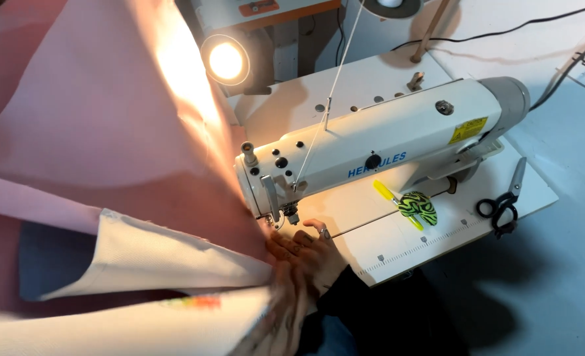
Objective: The person sews pink and black fabric pieces together using an industrial sewing machine.
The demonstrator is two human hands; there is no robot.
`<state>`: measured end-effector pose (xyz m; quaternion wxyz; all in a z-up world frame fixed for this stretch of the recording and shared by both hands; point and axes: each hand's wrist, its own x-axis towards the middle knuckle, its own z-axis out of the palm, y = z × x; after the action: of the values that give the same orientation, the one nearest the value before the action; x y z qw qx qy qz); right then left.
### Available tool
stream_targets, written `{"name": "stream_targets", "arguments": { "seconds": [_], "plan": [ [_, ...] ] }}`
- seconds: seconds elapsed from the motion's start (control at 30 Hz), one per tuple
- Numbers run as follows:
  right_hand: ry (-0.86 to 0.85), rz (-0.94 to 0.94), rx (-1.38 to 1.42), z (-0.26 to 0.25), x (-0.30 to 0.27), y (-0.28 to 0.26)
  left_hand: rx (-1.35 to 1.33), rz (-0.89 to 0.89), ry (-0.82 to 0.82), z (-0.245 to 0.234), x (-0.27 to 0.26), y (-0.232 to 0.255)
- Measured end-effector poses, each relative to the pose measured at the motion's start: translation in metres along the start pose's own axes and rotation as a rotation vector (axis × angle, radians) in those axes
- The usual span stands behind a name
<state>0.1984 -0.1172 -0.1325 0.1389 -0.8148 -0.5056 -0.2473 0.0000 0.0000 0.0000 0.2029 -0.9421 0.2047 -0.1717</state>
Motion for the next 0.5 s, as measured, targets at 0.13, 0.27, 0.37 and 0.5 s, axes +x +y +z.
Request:
{"name": "stream_targets", "arguments": {
  "seconds": [0.13, 0.27, 0.37, 0.5],
  "plan": [
    [-0.177, 0.085, 0.249, -0.013, 0.006, 0.006, 0.026, -0.011, -0.035, 0.151, -0.002, 0.034],
    [-0.308, 0.456, 0.713, -0.018, 0.017, 0.031, 0.046, -0.007, -0.033, 0.135, 0.016, 0.042],
    [-0.230, 0.696, 0.953, -0.011, 0.032, 0.028, 0.077, 0.149, -0.091, 0.160, 0.005, 0.058],
    [0.072, 0.501, 0.741, 0.008, 0.041, 0.024, -0.143, -0.063, 0.059, 0.144, 0.000, 0.044]
  ]
}}
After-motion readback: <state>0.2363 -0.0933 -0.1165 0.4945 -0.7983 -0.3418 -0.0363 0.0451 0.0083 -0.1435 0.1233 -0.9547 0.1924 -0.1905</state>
